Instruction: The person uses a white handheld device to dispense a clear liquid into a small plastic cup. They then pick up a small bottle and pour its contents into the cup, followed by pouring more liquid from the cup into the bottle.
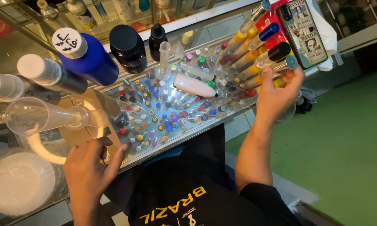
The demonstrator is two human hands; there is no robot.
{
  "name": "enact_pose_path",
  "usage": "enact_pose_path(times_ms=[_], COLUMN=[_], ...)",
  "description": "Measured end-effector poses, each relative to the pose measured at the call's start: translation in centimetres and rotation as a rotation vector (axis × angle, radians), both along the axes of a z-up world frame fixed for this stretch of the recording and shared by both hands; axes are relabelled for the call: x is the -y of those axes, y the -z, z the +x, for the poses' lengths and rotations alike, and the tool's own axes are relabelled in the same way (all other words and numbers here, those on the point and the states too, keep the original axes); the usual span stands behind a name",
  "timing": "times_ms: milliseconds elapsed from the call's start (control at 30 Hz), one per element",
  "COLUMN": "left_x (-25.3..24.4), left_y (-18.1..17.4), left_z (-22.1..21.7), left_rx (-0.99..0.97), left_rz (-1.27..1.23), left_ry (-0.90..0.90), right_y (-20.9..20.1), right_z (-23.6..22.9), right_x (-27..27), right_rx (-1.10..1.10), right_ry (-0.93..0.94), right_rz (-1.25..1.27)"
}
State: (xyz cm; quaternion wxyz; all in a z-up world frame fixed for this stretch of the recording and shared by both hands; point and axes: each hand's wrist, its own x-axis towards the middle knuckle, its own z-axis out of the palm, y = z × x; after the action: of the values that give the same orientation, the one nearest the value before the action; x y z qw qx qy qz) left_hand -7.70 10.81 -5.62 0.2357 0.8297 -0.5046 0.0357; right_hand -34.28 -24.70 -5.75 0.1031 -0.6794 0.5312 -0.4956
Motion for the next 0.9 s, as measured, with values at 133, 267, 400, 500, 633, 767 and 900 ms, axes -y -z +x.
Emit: enact_pose_path(times_ms=[133, 267, 400, 500, 633, 767, 900], left_x=[0.1, 0.2, 0.1, 0.2, 0.8, 1.1, 2.8], left_y=[-0.1, -0.3, -0.1, -0.4, -0.8, -2.0, -2.4], left_z=[-0.1, -0.1, -0.1, -0.1, -0.1, -0.2, -0.3], left_rx=[0.001, -0.008, -0.034, -0.017, 0.007, -0.12, -0.129], left_rz=[-0.017, -0.032, -0.03, -0.045, -0.001, -0.089, -0.364], left_ry=[0.005, 0.008, 0.0, 0.019, -0.008, 0.077, 0.178], right_y=[-0.3, 0.3, 0.9, 0.9, 2.6, 1.4, 0.5], right_z=[0.4, 0.0, -1.3, -1.8, -3.1, 0.0, 5.5], right_x=[-0.2, -0.1, 0.0, -0.8, -0.7, -4.8, -9.8], right_rx=[0.016, 0.004, -0.069, -0.047, -0.007, 0.408, 0.427], right_ry=[-0.025, -0.024, 0.01, 0.012, -0.012, -0.464, -1.046], right_rz=[-0.021, -0.034, -0.051, -0.074, -0.203, -0.296, 0.033])
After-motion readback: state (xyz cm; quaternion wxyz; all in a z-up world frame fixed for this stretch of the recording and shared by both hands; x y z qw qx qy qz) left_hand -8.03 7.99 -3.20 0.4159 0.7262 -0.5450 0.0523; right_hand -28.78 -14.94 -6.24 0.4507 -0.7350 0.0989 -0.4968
